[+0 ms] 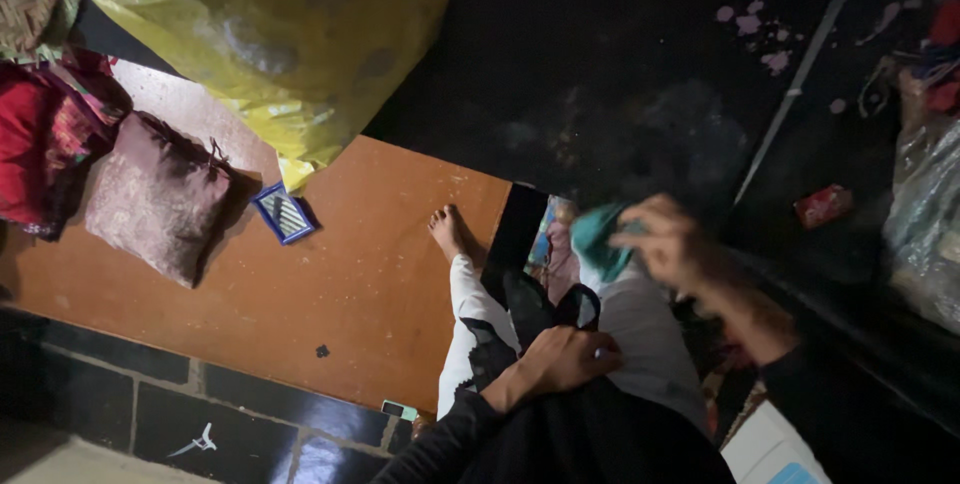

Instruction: The person wipes the surface of a black bench or table by hand with a cloth, moving several plastic bags and other items to clean different sections.

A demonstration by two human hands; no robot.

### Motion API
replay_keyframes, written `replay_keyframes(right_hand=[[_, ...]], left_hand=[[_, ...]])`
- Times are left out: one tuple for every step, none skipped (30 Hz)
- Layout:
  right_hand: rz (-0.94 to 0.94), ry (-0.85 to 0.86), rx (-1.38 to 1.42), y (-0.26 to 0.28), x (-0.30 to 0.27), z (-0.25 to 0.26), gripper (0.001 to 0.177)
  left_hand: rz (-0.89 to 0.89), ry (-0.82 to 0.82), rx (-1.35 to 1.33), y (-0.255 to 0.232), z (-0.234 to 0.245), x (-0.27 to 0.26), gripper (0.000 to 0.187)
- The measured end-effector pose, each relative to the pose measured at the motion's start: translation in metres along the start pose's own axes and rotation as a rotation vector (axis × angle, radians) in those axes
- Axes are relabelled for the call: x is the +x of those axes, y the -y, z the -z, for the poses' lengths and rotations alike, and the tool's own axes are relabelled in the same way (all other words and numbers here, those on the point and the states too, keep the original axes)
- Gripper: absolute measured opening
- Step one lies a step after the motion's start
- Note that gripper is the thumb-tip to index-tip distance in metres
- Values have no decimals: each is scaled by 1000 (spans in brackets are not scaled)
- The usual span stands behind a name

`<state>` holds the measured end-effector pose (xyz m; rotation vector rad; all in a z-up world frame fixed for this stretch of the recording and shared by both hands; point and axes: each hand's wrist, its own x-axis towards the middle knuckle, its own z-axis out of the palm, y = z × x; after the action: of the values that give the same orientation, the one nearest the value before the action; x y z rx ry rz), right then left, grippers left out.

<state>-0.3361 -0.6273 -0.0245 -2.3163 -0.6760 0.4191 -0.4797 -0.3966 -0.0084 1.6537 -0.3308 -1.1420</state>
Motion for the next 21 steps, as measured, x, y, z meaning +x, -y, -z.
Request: replay_keyframes(right_hand=[[-35,-27,-24,-18,5,12,32],[-51,-172,-23,-41,5,29,18],[-88,-311,-119,-73,13,43,20],[-75,-485,-262,-111,25,60,17],[-131,-558,-400,-153,41,77,33],[-44,-602,-419,-190,55,90,44],[-216,-513,-567,-215,61,86,44],[-386,-413,-715,-236,67,83,45],[-380,-411,-712,-253,80,76,45],[-303,-389,-849,-266,97,67,46],[-227,-366,-983,-272,112,60,48],[-225,-363,-978,-273,129,55,48],[-332,-342,-773,-267,148,47,50],[-434,-316,-567,-253,164,36,53],[-436,-311,-561,-235,176,31,53],[-473,-189,-567,-216,192,31,45],[-505,-70,-573,-197,210,33,37],[-503,-67,-571,-176,223,32,37],[-560,2,-500,-155,229,29,36],[-617,71,-428,-138,232,28,35],[-369,121,-676,-121,237,22,31]], left_hand=[[0,-12,20,1,0,0,34],[-1,-17,18,3,-1,1,34],[11,-21,18,6,-2,1,33],[22,-26,18,9,-4,1,32],[26,-31,16,12,-8,0,32],[-27,-64,-4,16,-11,-1,31],[-81,-98,-23,20,-14,-1,31],[-78,-103,-24,22,-18,-2,31],[-19,-92,-26,23,-22,-3,31],[39,-82,-28,24,-25,-3,30],[45,-83,-30,25,-27,-4,30],[7,-104,-25,27,-29,-4,30],[-29,-125,-21,29,-30,-4,30],[-21,-127,-24,30,-31,-3,30],[26,-109,-13,31,-33,-1,31],[73,-91,-2,31,-33,-2,32],[77,-93,-5,31,-33,-2,32],[32,-108,-19,32,-31,-3,32],[-12,-122,-35,30,-31,-5,32],[-6,-122,-39,28,-31,-6,32],[31,-96,-54,27,-29,-6,32]])
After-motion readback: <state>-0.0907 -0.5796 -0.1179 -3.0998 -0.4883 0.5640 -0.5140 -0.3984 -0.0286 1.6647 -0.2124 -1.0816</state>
